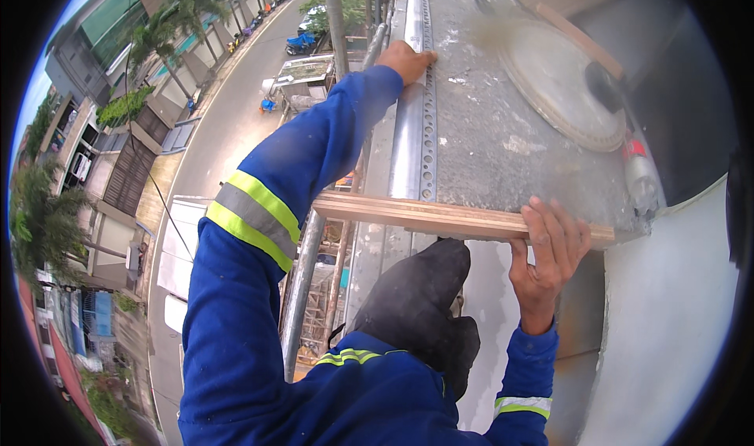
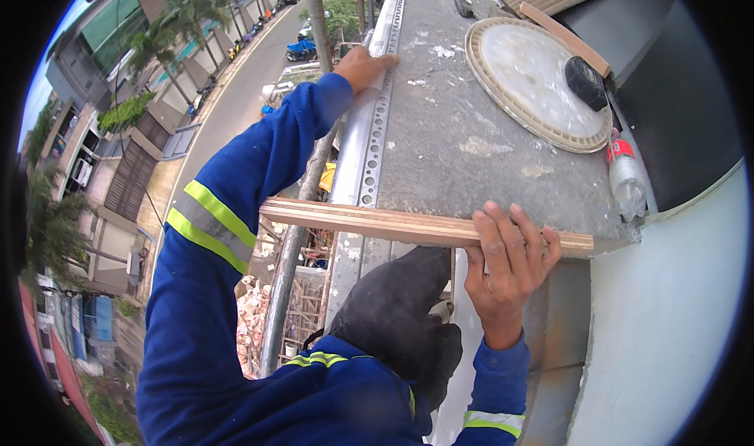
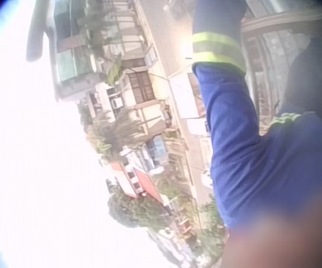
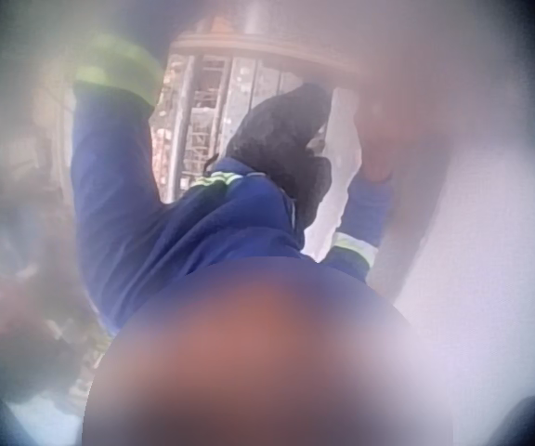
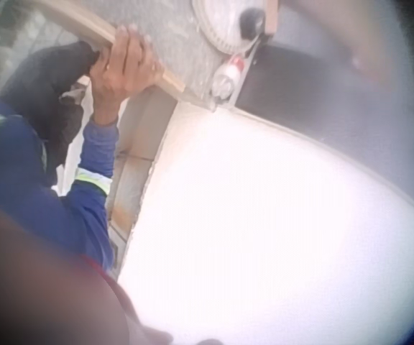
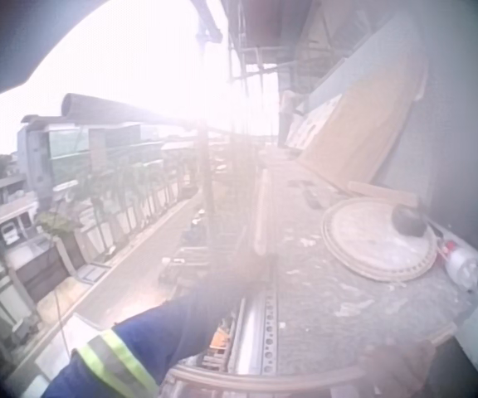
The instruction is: The person positions a perforated metal strip along a concrete ledge, then places a wooden molding piece against it and repeatedly adjusts its alignment. The person uses both hands to hold and shift the pieces into place.
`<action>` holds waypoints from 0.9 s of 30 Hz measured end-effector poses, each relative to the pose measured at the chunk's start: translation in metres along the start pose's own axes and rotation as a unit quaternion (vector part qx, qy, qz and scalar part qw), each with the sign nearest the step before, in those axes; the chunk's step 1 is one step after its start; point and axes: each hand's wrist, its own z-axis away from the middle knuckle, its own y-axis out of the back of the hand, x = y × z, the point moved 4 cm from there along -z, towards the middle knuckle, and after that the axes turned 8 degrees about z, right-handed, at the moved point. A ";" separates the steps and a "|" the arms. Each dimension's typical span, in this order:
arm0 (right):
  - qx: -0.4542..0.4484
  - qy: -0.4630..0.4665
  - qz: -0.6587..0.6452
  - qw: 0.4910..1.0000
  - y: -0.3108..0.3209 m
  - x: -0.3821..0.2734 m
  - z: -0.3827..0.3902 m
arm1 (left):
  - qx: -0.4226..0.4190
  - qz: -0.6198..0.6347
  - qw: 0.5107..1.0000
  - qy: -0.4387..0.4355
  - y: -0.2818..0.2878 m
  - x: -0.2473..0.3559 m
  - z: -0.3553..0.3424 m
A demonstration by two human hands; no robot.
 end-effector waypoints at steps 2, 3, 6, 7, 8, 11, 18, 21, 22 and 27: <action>0.000 0.001 -0.001 1.000 0.000 0.000 0.000 | 0.006 0.008 1.000 0.005 -0.001 -0.002 -0.001; 0.001 0.002 -0.001 1.000 0.000 0.000 0.001 | 0.008 0.010 1.000 0.011 -0.001 -0.003 -0.003; 0.001 0.003 -0.002 1.000 -0.001 0.001 0.001 | 0.001 0.002 1.000 0.022 -0.002 -0.007 -0.008; 0.001 0.003 -0.003 1.000 -0.001 0.001 0.001 | -0.001 -0.003 1.000 0.026 -0.003 -0.008 -0.010; 0.000 0.003 -0.003 1.000 0.000 0.001 0.001 | 0.002 0.001 1.000 0.018 -0.003 -0.008 -0.010; 0.001 0.004 0.000 1.000 0.000 0.000 0.000 | 0.015 0.005 1.000 0.002 -0.003 -0.008 -0.010; 0.003 0.006 0.005 1.000 0.000 0.000 0.000 | 0.002 0.005 1.000 0.010 -0.003 -0.008 -0.010; 0.002 0.005 0.005 1.000 0.000 0.000 0.000 | 0.009 0.008 1.000 0.009 -0.003 -0.008 -0.010; 0.002 0.004 0.003 1.000 0.000 0.000 0.000 | 0.010 0.009 1.000 0.006 -0.004 -0.008 -0.010; 0.001 0.001 -0.002 1.000 0.000 0.001 0.001 | 0.010 -0.011 1.000 0.008 -0.003 -0.009 -0.010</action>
